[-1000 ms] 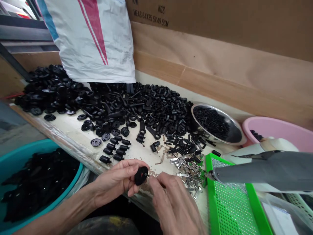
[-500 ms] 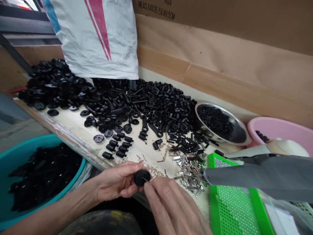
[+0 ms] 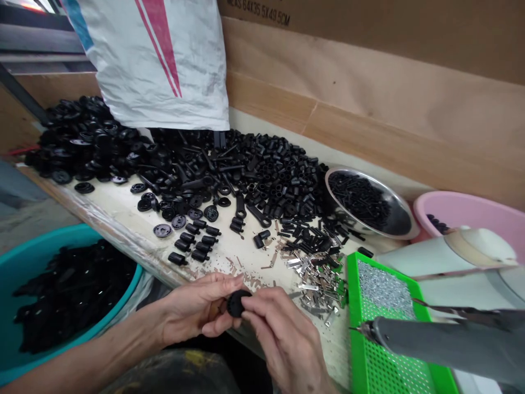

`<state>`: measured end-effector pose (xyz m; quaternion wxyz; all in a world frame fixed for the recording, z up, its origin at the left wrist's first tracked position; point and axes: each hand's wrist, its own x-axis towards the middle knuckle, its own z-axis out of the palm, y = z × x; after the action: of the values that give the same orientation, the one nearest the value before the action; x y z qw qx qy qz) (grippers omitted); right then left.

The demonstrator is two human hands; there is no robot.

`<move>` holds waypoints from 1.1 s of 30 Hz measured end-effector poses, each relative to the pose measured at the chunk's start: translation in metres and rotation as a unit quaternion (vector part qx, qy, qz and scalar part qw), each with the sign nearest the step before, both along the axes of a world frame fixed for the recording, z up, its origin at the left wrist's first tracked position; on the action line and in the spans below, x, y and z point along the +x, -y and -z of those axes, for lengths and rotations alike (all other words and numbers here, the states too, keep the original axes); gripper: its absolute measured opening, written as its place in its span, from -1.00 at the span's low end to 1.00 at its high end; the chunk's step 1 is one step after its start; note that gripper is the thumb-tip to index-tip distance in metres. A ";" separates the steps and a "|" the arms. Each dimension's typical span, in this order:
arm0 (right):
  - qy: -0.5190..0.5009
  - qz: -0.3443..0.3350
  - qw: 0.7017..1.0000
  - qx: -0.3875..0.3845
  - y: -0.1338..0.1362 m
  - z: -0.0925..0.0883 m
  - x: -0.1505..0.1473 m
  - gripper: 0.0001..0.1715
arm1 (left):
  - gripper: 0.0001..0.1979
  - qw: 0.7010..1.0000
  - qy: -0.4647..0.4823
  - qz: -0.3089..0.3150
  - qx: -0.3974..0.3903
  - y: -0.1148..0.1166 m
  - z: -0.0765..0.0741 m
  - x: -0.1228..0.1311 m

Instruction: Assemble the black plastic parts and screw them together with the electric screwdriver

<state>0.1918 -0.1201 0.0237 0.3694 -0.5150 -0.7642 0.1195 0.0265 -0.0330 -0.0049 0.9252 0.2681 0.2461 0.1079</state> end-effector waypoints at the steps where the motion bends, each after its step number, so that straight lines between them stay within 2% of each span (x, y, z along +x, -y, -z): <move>1: -0.013 0.019 1.000 0.002 0.000 0.001 -0.001 -0.76 | -0.57 1.000 0.002 -0.004 0.002 0.001 0.000 0.001; 5: -0.053 0.105 0.993 0.021 0.001 0.001 -0.005 -0.81 | -0.61 0.999 0.033 -0.018 0.013 0.003 -0.004 0.002; 8: -0.079 0.134 0.988 0.013 0.002 0.004 -0.006 -0.80 | -0.71 0.998 0.058 -0.013 0.028 0.002 -0.005 -0.001; 15: -0.196 0.140 0.968 -0.064 0.004 0.020 -0.010 -0.84 | -0.64 0.992 0.061 0.001 0.113 -0.005 0.001 -0.006; 20: -0.145 0.155 0.977 -0.024 0.005 0.020 -0.008 -0.89 | -0.70 0.987 -0.018 -0.010 0.162 -0.004 -0.001 -0.003; 27: -0.155 0.144 0.977 -0.034 0.004 0.022 -0.005 -0.81 | -0.70 0.981 -0.052 -0.065 0.174 0.004 0.004 0.002; 33: -0.192 0.125 0.970 -0.078 0.006 0.031 -0.002 -0.85 | -0.71 0.984 -0.021 -0.056 0.165 0.003 0.006 0.000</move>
<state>0.1900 -0.1259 -0.0071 0.4797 -0.6009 -0.5973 0.2281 0.0267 -0.0364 -0.0106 0.8553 0.4049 0.2593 0.1931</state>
